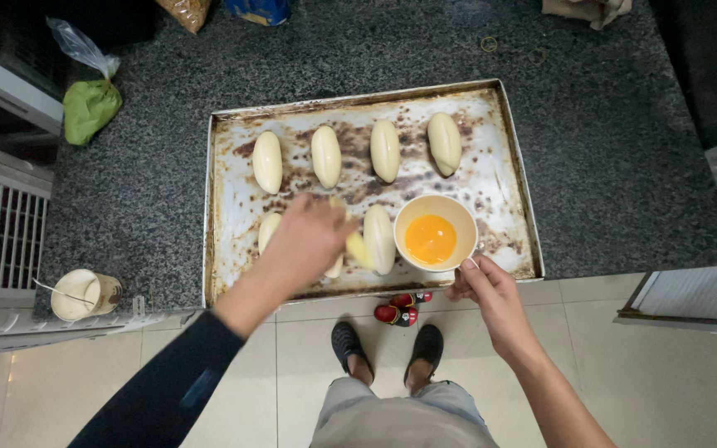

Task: The person arranges raw dough pieces on a baking tray, brushes them with egg wash, and sprinkles sesame seeds on top. The tray is placed on a kitchen counter with various baking ingredients and tools nearby.

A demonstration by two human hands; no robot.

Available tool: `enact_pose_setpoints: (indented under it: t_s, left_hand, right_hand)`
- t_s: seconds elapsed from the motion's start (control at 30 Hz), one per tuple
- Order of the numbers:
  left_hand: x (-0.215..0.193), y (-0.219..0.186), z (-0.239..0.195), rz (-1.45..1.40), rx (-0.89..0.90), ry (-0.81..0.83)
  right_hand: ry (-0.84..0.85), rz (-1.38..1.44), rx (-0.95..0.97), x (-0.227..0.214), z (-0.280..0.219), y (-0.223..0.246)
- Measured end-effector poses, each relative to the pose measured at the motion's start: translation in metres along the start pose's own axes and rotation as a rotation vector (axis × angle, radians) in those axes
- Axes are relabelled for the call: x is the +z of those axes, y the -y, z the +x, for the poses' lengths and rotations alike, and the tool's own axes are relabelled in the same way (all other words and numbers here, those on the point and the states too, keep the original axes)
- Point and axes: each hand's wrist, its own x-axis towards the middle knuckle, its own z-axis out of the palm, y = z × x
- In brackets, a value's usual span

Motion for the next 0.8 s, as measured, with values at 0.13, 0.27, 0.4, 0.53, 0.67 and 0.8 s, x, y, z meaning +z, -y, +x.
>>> enact_pose_setpoints:
  t_s: [0.13, 0.27, 0.4, 0.53, 0.67, 0.8]
  left_hand:
    - [0.021, 0.006, 0.023, 0.09, -0.036, 0.216]
    - [0.012, -0.053, -0.021, 0.206, 0.276, 0.524]
    - [-0.009, -0.068, -0.037, -0.006, 0.214, 0.38]
    - [-0.006, -0.022, 0.001, -0.001, 0.008, 0.138]
    - [0.009, -0.008, 0.017, 0.037, -0.038, 0.059]
    - [0.004, -0.061, -0.021, 0.108, 0.081, 0.388]
  right_hand:
    - [0.022, -0.006, -0.026, -0.008, -0.003, -0.002]
    - [0.044, -0.041, -0.03, -0.016, -0.001, -0.001]
    - [0.034, -0.042, -0.011, -0.015, 0.001, -0.005]
    - [0.099, -0.055, -0.076, -0.013, 0.003, -0.005]
    - [0.137, -0.107, -0.104, -0.016, 0.001, -0.003]
    - [0.158, -0.148, -0.075, -0.019, -0.003, 0.0]
